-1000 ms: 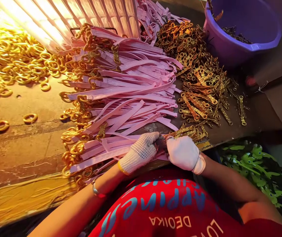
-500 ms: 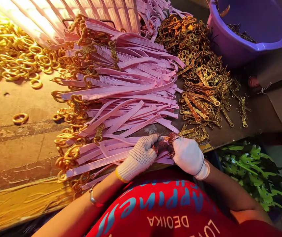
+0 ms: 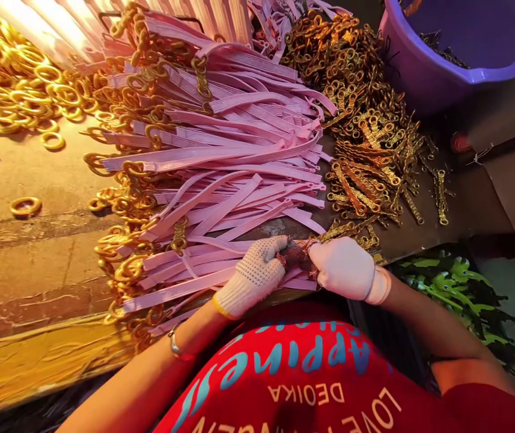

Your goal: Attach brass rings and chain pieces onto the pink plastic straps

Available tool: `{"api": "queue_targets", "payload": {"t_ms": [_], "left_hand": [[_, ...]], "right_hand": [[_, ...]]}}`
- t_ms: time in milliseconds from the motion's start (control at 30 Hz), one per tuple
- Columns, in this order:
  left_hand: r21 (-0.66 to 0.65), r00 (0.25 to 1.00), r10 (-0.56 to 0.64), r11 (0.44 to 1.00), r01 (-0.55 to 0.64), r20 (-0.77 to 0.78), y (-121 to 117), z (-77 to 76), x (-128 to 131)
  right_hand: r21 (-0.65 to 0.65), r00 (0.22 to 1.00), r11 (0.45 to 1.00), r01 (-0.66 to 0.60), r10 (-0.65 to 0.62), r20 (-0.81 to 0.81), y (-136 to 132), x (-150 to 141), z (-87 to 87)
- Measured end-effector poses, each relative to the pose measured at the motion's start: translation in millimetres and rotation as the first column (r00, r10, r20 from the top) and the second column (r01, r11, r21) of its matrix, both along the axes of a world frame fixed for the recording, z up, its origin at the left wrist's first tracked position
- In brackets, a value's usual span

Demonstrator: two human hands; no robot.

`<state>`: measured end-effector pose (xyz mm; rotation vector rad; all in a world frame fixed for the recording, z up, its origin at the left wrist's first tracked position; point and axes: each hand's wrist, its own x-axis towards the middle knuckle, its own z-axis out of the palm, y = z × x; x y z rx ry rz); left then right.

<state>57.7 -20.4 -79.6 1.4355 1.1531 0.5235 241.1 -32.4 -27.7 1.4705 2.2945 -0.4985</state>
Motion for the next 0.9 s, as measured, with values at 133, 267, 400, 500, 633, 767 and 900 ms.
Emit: {"api": "queue_targets", "payload": {"t_ms": [133, 267, 400, 500, 633, 767, 900], "left_hand": [[-0.087, 0.997, 0.077, 0.993, -0.078, -0.004, -2, 7.2, 1], [-0.147, 0.997, 0.078, 0.986, -0.074, 0.017, -3, 9.6, 2], [-0.315, 0.989, 0.119, 0.945, -0.087, 0.085, -5, 7.5, 2], [-0.272, 0.991, 0.082, 0.961, -0.052, 0.101, -6, 4.6, -1], [-0.137, 0.996, -0.083, 0.987, 0.087, 0.037, -6, 5.7, -7], [-0.048, 0.991, -0.119, 0.992, 0.116, -0.063, -9, 10.0, -9], [-0.026, 0.989, 0.059, 0.998, -0.056, 0.137, -11, 15.1, -13]], "right_hand": [[0.009, 0.995, 0.999, 0.042, -0.041, -0.087, -6, 15, 0.1], [0.080, 0.956, 0.981, 0.177, -0.152, -0.252, -19, 19, -10.7], [0.136, 0.950, 0.975, 0.174, -0.130, -0.284, -23, 19, -16.9], [0.163, 0.968, 0.979, 0.119, -0.077, -0.240, -24, 22, -18.6], [0.106, 0.995, 0.994, -0.018, 0.028, -0.095, -33, 25, -16.7], [0.179, 0.993, 0.978, -0.106, 0.114, -0.036, -29, 32, -7.2], [0.477, 0.992, 0.878, 0.020, 0.040, -0.116, 18, 49, -2.6]]}}
